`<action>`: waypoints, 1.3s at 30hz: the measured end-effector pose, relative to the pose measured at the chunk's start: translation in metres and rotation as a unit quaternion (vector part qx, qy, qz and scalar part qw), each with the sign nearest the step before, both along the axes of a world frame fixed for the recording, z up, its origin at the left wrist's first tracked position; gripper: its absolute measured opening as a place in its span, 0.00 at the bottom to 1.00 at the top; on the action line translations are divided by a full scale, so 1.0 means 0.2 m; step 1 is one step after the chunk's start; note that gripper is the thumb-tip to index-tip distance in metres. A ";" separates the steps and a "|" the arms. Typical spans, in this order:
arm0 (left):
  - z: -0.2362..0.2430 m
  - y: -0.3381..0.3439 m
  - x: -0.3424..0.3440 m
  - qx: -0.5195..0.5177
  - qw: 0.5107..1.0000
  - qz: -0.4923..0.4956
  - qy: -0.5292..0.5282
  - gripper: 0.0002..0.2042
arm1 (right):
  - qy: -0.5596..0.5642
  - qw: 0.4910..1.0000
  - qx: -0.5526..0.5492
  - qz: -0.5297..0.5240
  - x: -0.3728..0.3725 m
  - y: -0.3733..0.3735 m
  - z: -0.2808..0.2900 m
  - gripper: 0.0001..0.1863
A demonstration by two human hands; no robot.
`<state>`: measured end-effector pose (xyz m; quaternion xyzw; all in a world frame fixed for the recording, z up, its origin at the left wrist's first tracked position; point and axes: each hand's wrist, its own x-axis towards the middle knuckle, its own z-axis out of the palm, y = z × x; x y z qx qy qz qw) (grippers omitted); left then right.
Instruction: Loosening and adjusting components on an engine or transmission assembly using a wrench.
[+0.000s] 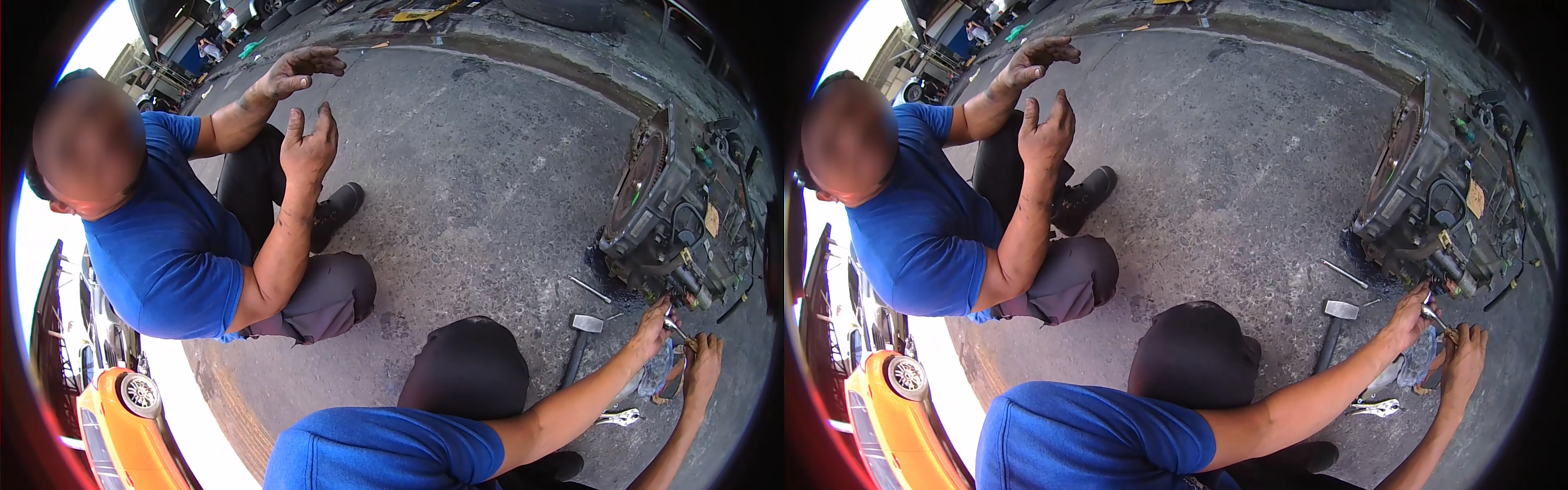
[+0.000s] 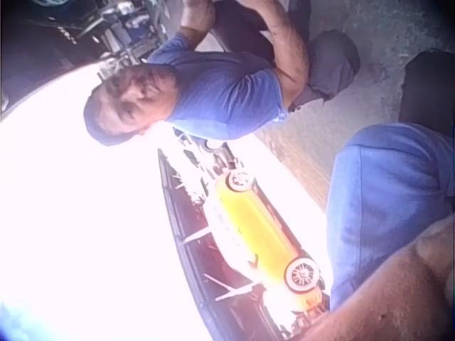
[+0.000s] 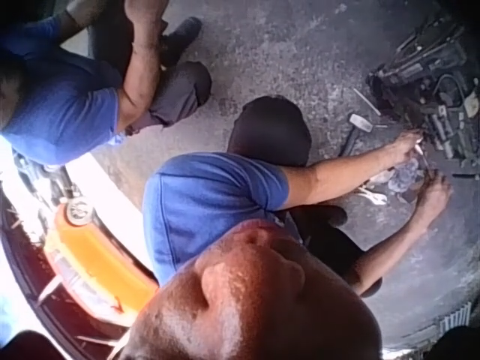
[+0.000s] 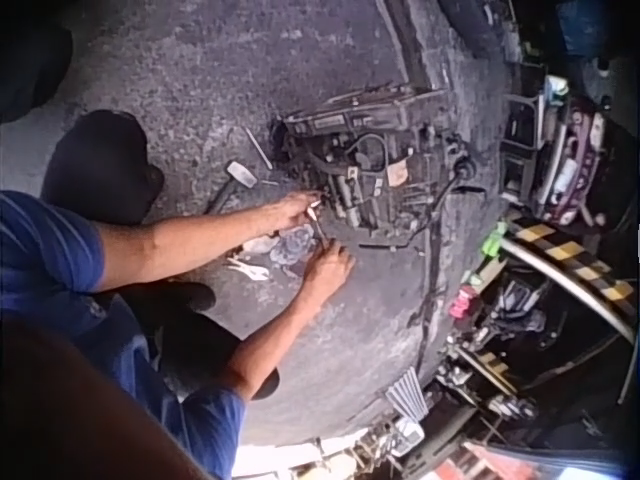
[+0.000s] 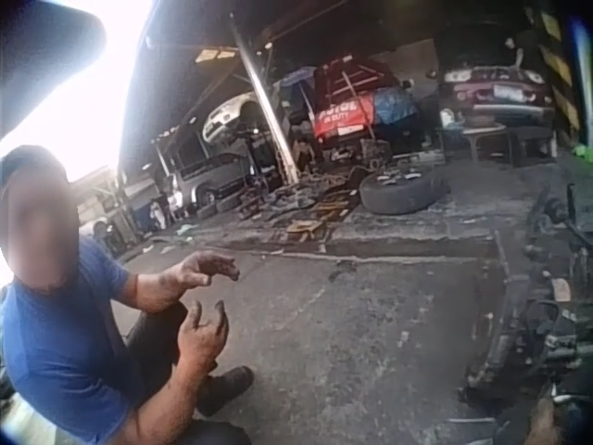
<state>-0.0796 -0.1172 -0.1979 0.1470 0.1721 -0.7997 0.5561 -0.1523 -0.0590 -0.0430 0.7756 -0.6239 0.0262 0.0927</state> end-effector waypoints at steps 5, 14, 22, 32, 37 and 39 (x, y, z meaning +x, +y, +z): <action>0.04 0.00 -0.02 -0.004 0.998 -0.009 -0.063 0.14 | -0.069 0.995 0.048 -0.053 -0.11 0.01 -0.10 0.12; 0.11 -0.02 -0.03 0.016 0.961 -0.012 -0.276 0.14 | -0.251 0.942 0.181 -0.130 -0.24 0.02 -0.36 0.14; 0.00 -0.04 0.00 -0.034 0.964 0.006 -0.265 0.12 | -0.096 0.979 0.131 -0.125 -0.01 0.02 -0.11 0.13; 0.05 -0.05 -0.02 -0.003 0.984 0.001 -0.180 0.12 | -0.057 0.992 0.089 -0.066 -0.11 -0.02 -0.12 0.12; 0.05 -0.04 -0.02 -0.004 0.987 0.024 -0.158 0.13 | -0.029 0.997 0.056 -0.046 -0.09 -0.01 -0.14 0.13; 0.04 -0.04 -0.03 0.003 0.990 0.035 -0.137 0.13 | 0.046 0.999 -0.008 -0.005 -0.05 -0.01 -0.07 0.13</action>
